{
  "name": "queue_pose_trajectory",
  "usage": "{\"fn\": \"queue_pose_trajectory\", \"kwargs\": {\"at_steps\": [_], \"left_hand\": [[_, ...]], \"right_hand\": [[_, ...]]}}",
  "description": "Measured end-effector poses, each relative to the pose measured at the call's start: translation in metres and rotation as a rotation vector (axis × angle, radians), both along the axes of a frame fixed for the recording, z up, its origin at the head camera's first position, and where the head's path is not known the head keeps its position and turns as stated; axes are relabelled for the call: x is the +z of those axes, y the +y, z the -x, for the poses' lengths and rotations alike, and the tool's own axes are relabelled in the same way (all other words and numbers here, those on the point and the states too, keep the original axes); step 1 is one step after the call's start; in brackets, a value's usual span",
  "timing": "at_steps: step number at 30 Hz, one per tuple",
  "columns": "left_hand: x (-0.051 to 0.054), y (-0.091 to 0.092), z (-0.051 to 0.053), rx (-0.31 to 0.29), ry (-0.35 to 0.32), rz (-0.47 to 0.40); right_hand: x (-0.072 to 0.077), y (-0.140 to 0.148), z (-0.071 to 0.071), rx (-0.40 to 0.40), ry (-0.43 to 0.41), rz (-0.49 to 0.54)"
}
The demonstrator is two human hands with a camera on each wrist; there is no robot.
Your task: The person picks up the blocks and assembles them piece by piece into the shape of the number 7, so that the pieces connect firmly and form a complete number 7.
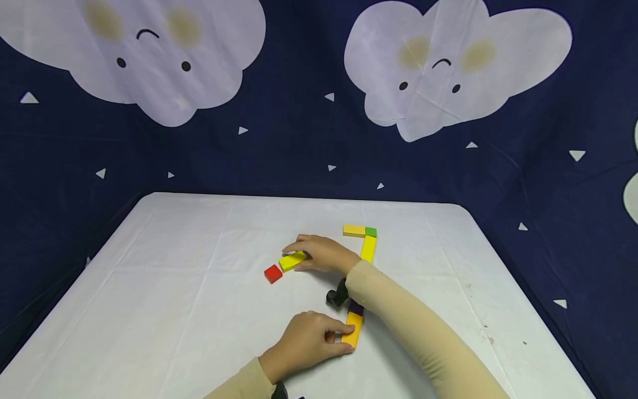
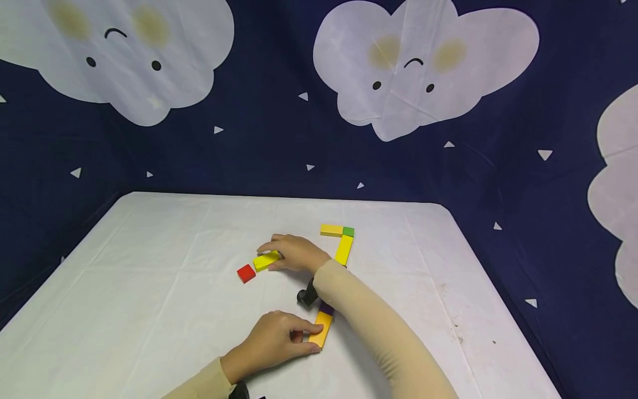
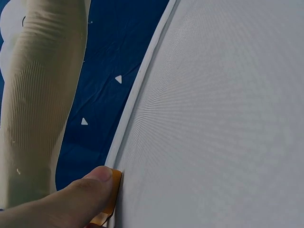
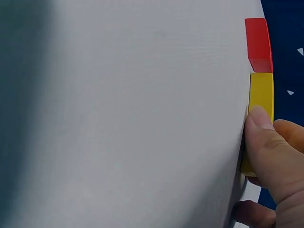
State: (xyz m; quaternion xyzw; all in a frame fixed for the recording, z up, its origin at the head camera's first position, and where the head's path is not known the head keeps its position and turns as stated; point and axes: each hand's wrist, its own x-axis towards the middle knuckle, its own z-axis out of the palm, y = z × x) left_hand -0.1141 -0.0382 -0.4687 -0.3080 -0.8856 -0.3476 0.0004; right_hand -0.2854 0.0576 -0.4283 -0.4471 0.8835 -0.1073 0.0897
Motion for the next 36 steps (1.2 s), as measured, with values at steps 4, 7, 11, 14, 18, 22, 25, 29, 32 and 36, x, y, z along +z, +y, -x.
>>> {"fn": "queue_pose_trajectory", "kwargs": {"at_steps": [4, 7, 11, 14, 18, 22, 25, 29, 32, 36], "left_hand": [[0.0, 0.0, 0.0, 0.003, 0.002, 0.004], [0.0, -0.001, 0.0, 0.002, 0.003, 0.005], [0.0, -0.001, -0.001, 0.004, 0.004, 0.003], [0.0, -0.001, -0.001, 0.005, 0.014, 0.004], [0.0, -0.001, -0.001, 0.005, 0.014, 0.005], [0.001, -0.001, -0.001, 0.007, 0.006, 0.012], [0.001, -0.001, -0.001, 0.005, -0.002, 0.013], [0.001, -0.001, -0.001, 0.007, -0.004, 0.011], [0.001, -0.001, -0.001, 0.012, 0.003, 0.011], [0.001, -0.001, -0.001, 0.013, 0.024, 0.004]], "right_hand": [[0.002, 0.003, -0.001, -0.015, -0.008, -0.009], [0.003, 0.006, 0.0, -0.023, -0.004, -0.028], [0.003, 0.011, 0.001, -0.018, -0.005, -0.051], [0.003, 0.015, 0.002, -0.013, -0.027, -0.049], [0.004, 0.019, 0.004, -0.017, -0.052, -0.038], [0.004, 0.024, 0.007, -0.043, -0.043, -0.028], [0.004, 0.027, 0.01, -0.084, -0.005, -0.015], [0.005, 0.029, 0.017, -0.129, 0.079, 0.003], [0.005, 0.031, 0.023, -0.156, 0.117, 0.014], [0.006, 0.033, 0.03, -0.209, 0.123, -0.002]]}}
